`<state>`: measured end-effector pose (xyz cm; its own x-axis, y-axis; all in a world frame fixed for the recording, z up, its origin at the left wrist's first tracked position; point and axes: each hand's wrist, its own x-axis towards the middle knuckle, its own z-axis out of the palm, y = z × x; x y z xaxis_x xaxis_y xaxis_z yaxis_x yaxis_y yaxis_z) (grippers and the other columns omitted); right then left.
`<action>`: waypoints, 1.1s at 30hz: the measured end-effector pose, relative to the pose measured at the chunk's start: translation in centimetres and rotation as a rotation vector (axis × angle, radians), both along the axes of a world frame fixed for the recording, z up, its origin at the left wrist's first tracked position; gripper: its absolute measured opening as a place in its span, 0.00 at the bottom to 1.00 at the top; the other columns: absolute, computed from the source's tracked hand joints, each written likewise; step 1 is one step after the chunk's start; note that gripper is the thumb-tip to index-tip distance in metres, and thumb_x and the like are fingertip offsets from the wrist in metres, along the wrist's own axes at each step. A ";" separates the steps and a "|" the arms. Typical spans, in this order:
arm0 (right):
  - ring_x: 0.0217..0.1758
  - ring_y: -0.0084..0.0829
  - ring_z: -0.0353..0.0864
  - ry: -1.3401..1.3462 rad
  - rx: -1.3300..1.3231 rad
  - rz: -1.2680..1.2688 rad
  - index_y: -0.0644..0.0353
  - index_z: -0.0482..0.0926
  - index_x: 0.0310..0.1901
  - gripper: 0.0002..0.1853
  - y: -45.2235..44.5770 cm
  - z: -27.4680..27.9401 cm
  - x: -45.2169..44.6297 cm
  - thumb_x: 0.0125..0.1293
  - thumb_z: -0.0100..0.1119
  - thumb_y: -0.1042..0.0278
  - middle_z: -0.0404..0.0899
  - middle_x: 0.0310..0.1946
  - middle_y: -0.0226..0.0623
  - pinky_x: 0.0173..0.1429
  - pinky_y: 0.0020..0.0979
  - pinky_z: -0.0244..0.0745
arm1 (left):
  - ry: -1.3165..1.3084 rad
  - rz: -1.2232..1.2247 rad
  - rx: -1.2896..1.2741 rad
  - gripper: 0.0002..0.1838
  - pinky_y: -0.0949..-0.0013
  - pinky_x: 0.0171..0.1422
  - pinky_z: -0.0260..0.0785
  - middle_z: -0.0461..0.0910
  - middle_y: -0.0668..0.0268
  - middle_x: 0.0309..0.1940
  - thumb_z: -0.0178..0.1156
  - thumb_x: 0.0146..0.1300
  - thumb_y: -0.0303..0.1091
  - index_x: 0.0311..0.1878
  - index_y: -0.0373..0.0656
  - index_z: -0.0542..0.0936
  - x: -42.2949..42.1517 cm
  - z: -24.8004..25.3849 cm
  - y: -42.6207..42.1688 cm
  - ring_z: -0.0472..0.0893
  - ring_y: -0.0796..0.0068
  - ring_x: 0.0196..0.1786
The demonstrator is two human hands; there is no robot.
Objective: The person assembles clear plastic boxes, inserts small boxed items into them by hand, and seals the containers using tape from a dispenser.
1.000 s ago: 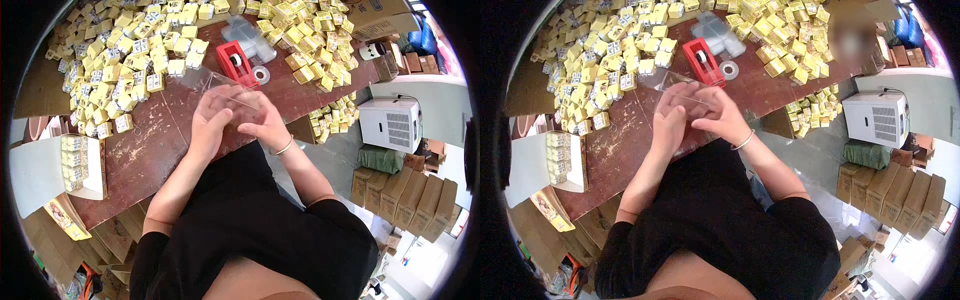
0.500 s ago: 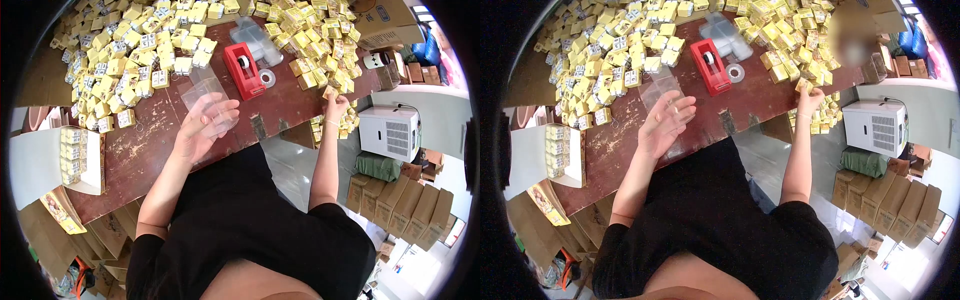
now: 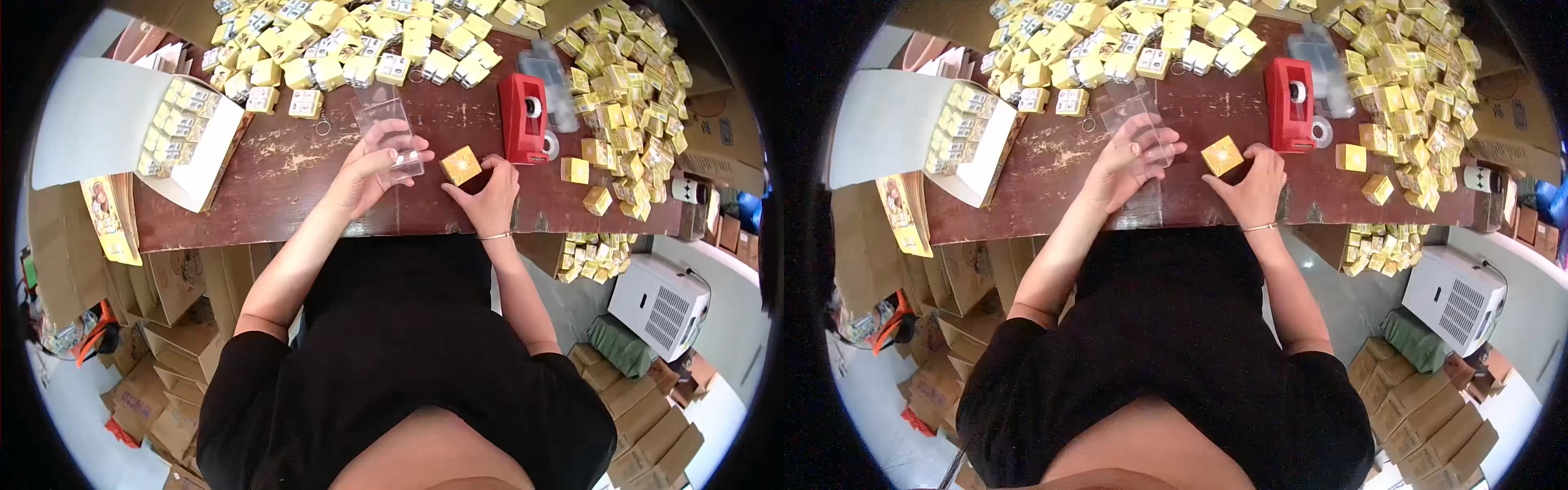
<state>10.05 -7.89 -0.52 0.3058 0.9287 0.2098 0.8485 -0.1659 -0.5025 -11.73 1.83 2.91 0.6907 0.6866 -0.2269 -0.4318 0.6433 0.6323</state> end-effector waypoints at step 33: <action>0.57 0.27 0.78 1.313 -0.605 0.546 0.66 0.76 0.59 0.19 5.7 7.1 -2.8 0.68 0.59 0.69 0.77 0.59 0.40 0.41 0.26 0.82 | 0.358 0.309 0.348 0.34 0.66 0.67 0.63 0.69 0.63 0.57 0.66 0.57 0.26 0.65 0.46 0.62 -1.8 -0.8 -3.7 0.70 0.73 0.60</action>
